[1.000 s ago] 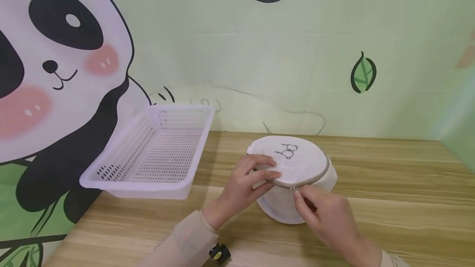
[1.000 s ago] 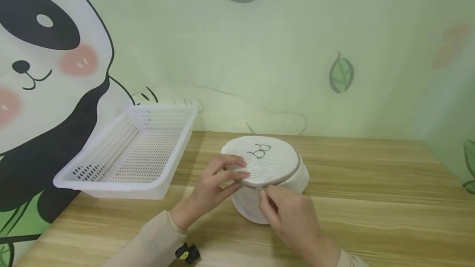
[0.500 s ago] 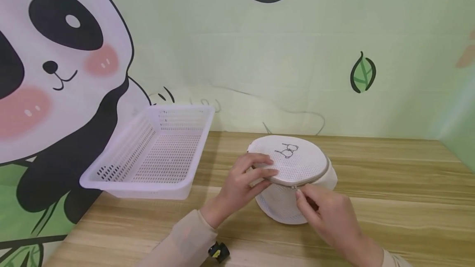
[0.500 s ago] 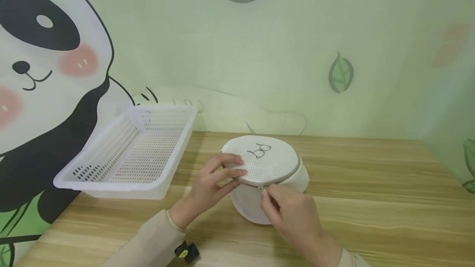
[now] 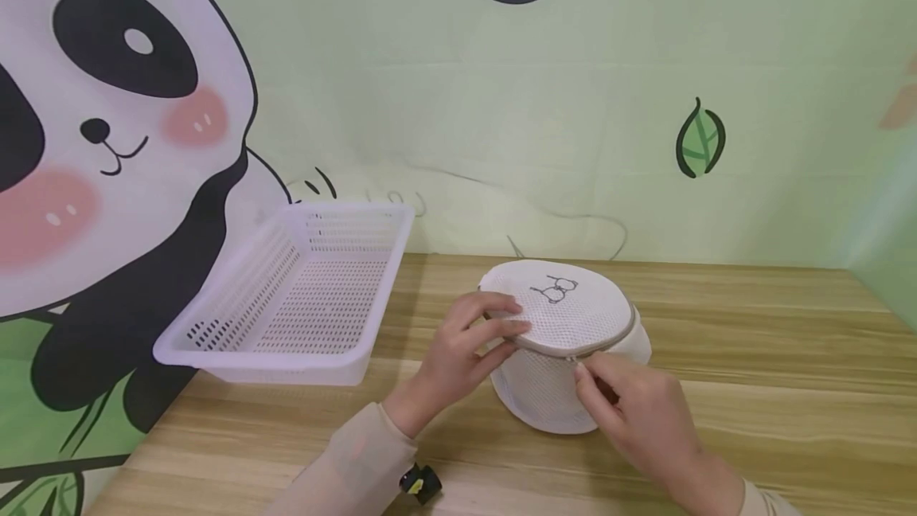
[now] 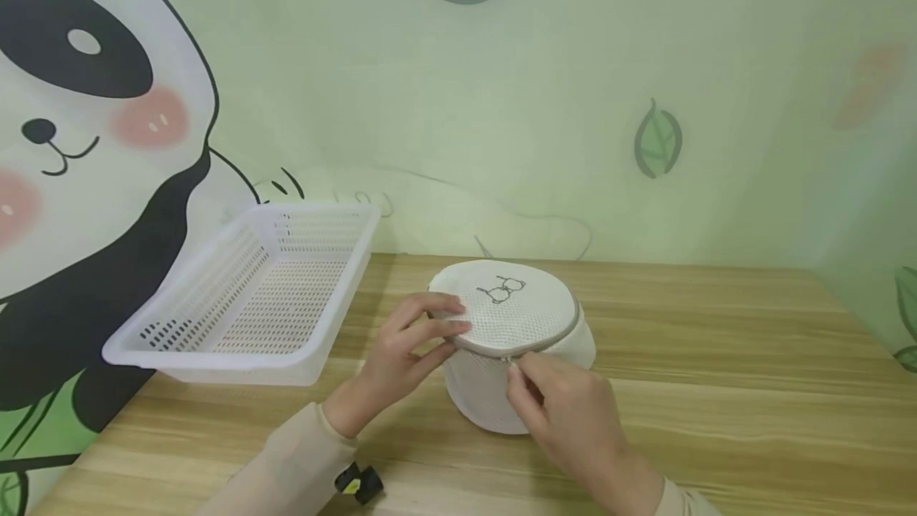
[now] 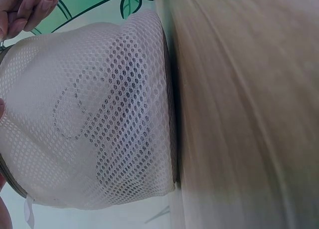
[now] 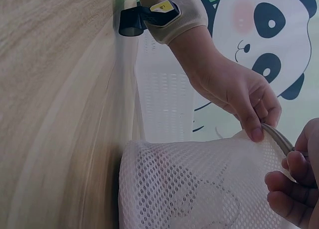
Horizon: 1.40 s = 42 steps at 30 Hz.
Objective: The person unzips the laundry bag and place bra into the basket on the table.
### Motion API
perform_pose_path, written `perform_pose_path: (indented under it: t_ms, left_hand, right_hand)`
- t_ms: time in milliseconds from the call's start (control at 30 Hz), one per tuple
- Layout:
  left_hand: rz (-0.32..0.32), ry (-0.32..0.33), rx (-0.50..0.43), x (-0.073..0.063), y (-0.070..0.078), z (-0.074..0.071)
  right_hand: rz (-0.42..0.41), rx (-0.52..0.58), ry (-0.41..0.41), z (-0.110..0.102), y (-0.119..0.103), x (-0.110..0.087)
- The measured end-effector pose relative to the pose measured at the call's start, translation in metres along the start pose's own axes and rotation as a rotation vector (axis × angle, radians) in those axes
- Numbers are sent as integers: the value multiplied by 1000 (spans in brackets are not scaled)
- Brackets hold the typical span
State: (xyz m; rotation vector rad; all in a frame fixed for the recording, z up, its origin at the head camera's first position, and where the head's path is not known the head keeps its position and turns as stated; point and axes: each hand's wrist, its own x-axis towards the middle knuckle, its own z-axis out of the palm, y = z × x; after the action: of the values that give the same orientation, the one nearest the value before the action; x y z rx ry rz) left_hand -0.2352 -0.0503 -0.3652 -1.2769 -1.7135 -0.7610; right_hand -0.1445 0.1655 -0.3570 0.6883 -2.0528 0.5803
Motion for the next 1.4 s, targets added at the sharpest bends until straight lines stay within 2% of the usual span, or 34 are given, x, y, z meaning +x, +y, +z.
perform_pose_path:
  t_ms: [667, 1133, 1400]
  left_hand:
    - [-35, -4, 5, -1, -5, -3]
    - [-48, 2, -25, -2, -7, -5]
    - [-48, 8, -36, -1, -8, -4]
  right_hand:
    - [-6, 2, 25, -1, 2, 0]
    - [27, -15, 6, -6, 0, 2]
    - [19, -21, 7, -6, 1, 2]
